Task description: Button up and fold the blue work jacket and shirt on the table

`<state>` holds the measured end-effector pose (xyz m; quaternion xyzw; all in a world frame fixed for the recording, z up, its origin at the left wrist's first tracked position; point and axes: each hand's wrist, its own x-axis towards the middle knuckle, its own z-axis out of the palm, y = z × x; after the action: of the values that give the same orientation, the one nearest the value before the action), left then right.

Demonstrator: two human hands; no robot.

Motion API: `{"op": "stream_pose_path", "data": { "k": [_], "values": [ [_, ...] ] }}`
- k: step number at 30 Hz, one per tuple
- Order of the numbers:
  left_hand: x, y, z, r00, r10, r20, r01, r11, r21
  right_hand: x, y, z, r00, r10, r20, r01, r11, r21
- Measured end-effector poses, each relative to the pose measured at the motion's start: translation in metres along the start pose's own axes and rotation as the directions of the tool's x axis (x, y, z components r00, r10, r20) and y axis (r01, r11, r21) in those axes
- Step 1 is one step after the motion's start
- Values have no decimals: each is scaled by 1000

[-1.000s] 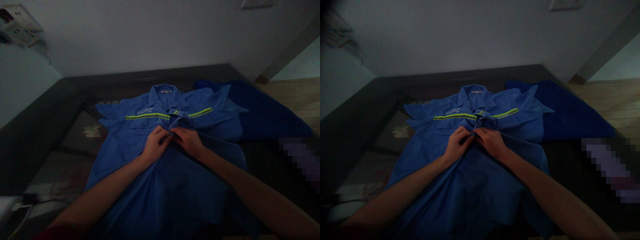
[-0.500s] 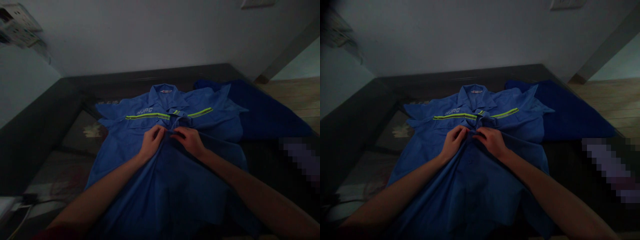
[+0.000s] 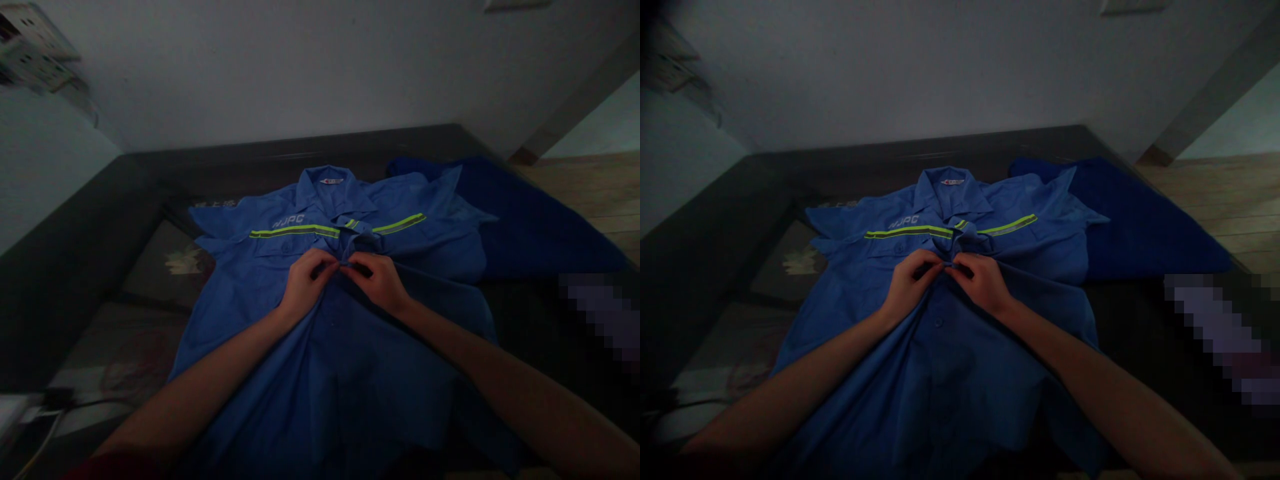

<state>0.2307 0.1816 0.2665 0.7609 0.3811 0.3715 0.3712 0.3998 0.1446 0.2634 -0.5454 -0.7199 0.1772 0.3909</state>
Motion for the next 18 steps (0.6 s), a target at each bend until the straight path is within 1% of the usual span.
{"op": "stream_pose_path", "data": {
  "k": [4,6,11,14,16,18],
  "values": [
    [0,1,0,1000,4,-23,-4,1000,-2,-1,2,1,1000,15,17,-15,1000,-12],
    [-1,1,0,999,28,-32,-28,999,22,-2,1,0,1000,19,19,-18,1000,-10],
    [-3,0,-2,985,167,-47,-163,983,85,-2,-6,-3,999,19,39,-20,1000,23],
    [-5,1,-2,959,280,-43,-275,958,86,-3,-6,-3,999,15,48,-17,999,35],
    [-7,4,-1,935,356,-15,-353,931,96,-5,-3,-2,999,-14,36,14,1000,3],
    [-8,6,-1,924,382,2,-381,920,90,-6,0,-1,997,-69,42,71,996,-58]
  ]
}}
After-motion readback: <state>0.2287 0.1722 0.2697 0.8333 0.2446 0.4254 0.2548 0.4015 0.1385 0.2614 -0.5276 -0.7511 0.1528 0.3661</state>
